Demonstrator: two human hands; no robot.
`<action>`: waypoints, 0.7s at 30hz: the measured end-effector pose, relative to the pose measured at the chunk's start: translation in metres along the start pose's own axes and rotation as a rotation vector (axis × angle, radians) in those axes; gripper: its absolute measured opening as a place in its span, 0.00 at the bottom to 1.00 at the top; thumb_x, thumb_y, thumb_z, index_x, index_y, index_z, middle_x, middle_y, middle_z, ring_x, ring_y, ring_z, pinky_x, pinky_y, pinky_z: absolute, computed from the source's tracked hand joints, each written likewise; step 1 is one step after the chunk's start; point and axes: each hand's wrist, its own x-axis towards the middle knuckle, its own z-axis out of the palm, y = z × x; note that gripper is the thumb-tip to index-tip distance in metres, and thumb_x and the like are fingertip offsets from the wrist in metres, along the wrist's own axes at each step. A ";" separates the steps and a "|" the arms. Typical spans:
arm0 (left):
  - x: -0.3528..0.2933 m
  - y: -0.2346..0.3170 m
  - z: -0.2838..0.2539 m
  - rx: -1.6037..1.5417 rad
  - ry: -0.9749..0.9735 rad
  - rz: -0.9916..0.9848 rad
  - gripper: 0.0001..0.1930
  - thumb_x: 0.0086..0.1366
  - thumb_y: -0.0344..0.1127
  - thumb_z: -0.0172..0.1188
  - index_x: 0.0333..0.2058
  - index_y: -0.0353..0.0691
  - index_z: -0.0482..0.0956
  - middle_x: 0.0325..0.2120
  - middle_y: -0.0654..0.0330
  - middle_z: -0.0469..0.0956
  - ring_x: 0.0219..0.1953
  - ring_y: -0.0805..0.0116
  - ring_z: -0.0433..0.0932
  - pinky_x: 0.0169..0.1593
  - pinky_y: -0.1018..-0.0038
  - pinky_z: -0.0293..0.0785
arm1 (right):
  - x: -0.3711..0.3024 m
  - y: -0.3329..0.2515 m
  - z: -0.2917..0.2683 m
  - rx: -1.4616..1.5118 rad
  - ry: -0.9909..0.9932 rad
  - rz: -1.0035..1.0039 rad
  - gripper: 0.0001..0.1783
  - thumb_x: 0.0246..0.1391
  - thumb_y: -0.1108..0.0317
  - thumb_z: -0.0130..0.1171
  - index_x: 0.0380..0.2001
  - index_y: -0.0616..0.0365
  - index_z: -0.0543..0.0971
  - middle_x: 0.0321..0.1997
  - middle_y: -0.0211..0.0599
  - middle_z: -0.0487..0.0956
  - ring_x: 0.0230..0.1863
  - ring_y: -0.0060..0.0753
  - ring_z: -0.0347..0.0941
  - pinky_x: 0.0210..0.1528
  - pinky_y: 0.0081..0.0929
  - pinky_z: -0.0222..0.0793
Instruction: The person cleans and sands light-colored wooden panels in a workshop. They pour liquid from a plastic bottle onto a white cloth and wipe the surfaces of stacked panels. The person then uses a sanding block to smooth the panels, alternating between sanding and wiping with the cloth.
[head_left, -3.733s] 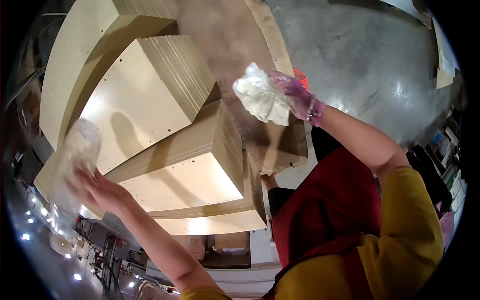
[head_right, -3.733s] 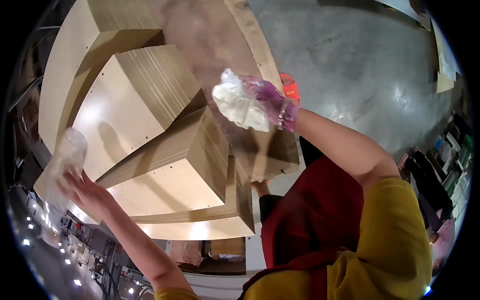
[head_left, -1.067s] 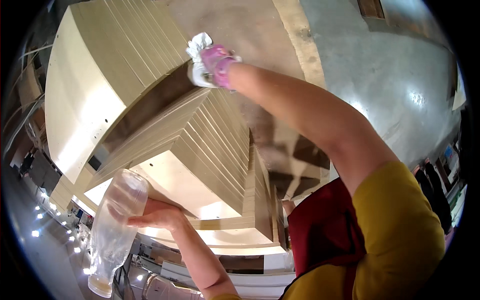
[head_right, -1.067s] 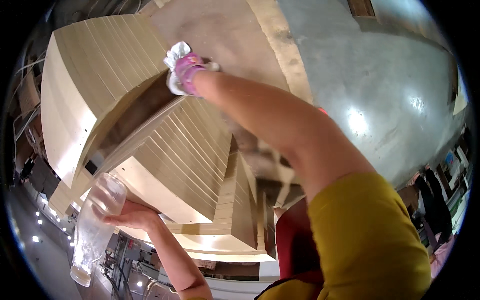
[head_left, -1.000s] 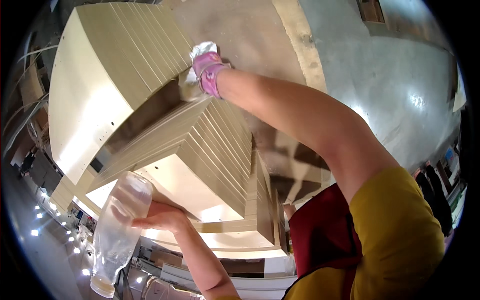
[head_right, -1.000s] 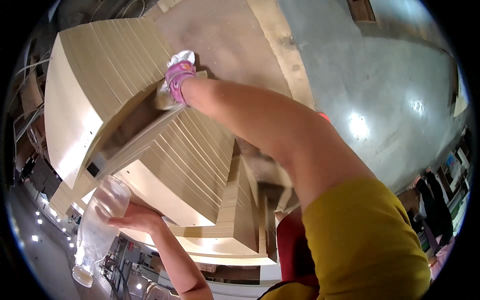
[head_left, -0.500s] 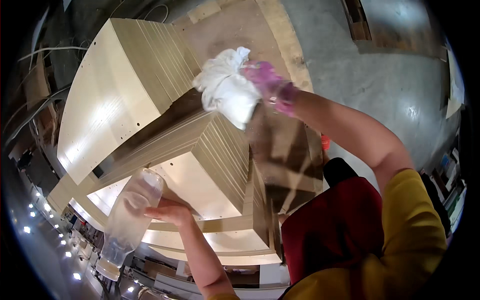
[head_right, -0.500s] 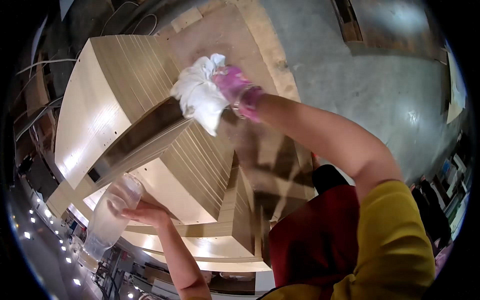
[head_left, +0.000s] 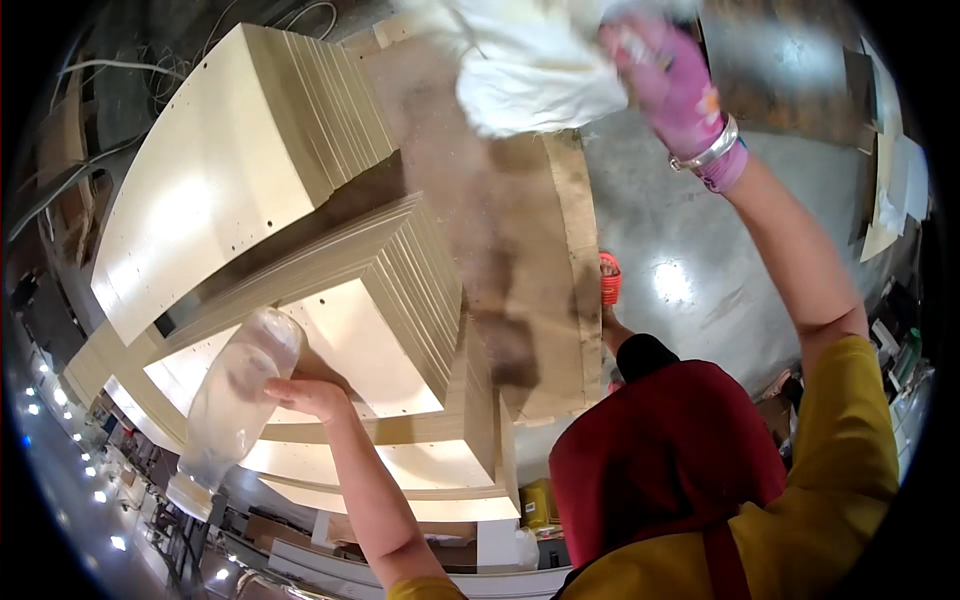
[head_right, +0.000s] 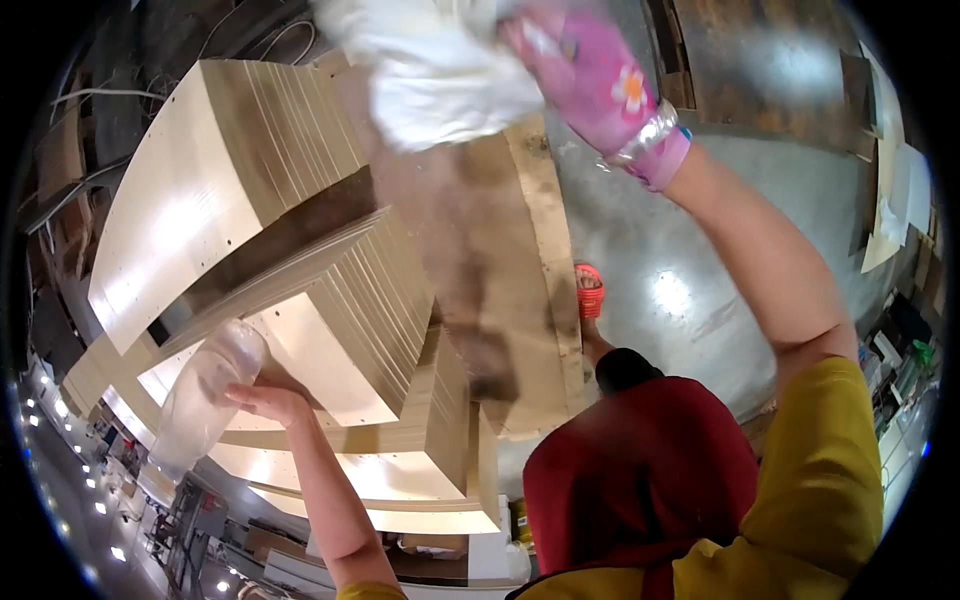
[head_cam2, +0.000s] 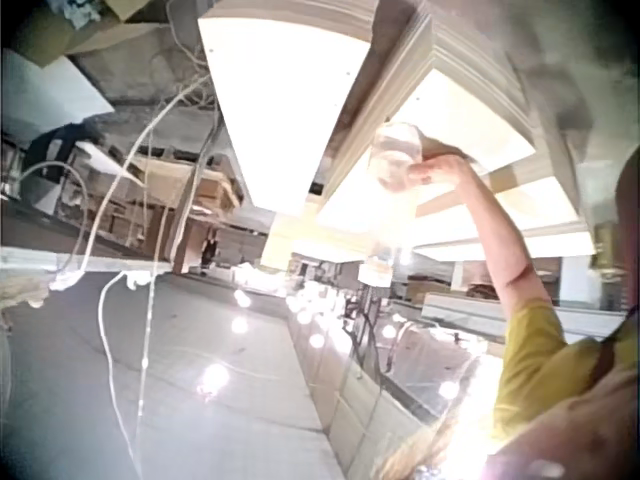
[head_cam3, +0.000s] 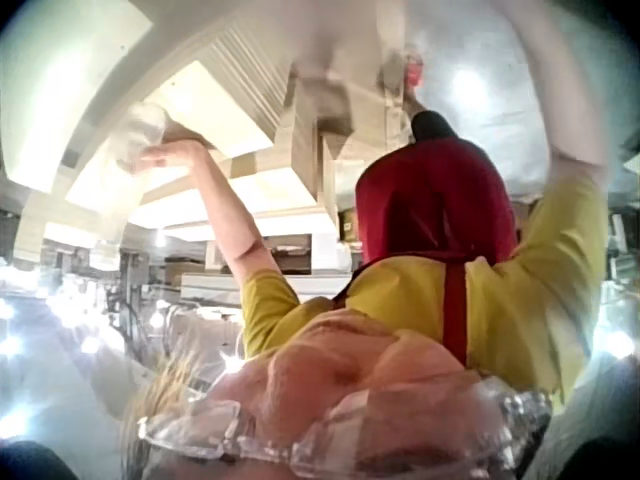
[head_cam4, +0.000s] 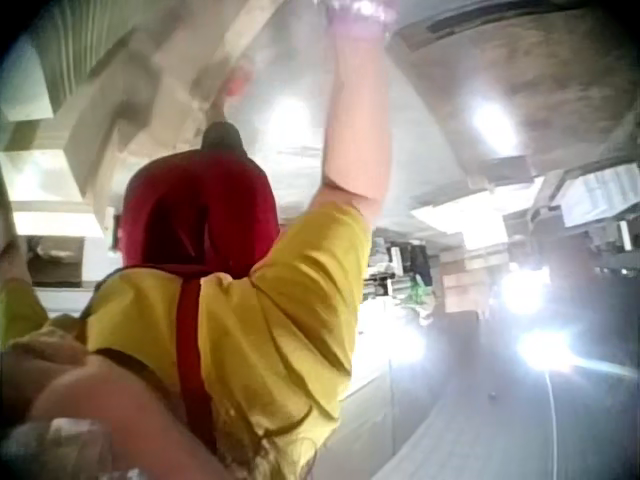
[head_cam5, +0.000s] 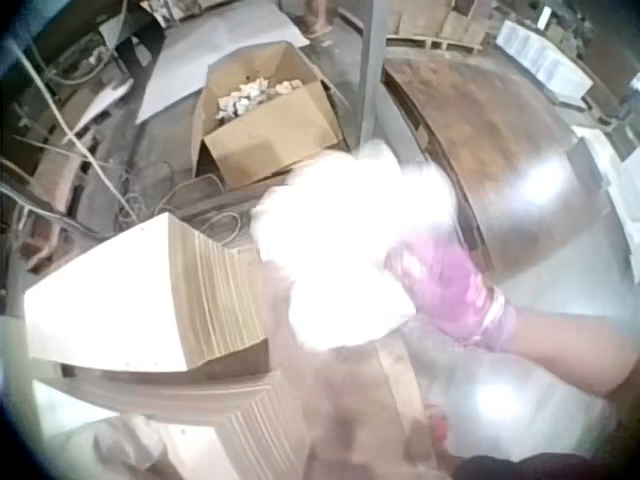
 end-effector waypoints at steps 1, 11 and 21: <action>-0.001 0.005 0.005 -0.028 0.024 0.016 0.43 0.64 0.68 0.39 0.61 0.31 0.55 0.60 0.46 0.59 0.61 0.53 0.61 0.62 0.62 0.60 | -0.010 0.014 -0.001 0.025 -0.106 0.092 0.20 0.59 0.60 0.53 0.49 0.62 0.75 0.48 0.33 0.77 0.49 0.22 0.70 0.48 0.22 0.65; 0.004 -0.036 -0.003 -0.137 0.077 0.026 0.37 0.66 0.52 0.52 0.61 0.25 0.53 0.61 0.46 0.58 0.61 0.55 0.60 0.63 0.62 0.56 | -0.037 0.011 -0.066 0.959 -0.079 0.533 0.25 0.56 0.59 0.57 0.54 0.61 0.70 0.49 0.38 0.76 0.51 0.30 0.72 0.54 0.31 0.69; 0.010 -0.032 -0.012 -0.551 -0.176 0.048 0.41 0.63 0.64 0.46 0.66 0.45 0.46 0.63 0.48 0.54 0.63 0.47 0.58 0.66 0.55 0.54 | 0.190 -0.050 0.216 0.271 0.405 -0.625 0.17 0.52 0.70 0.49 0.47 0.55 0.74 0.46 0.49 0.76 0.47 0.52 0.73 0.48 0.41 0.70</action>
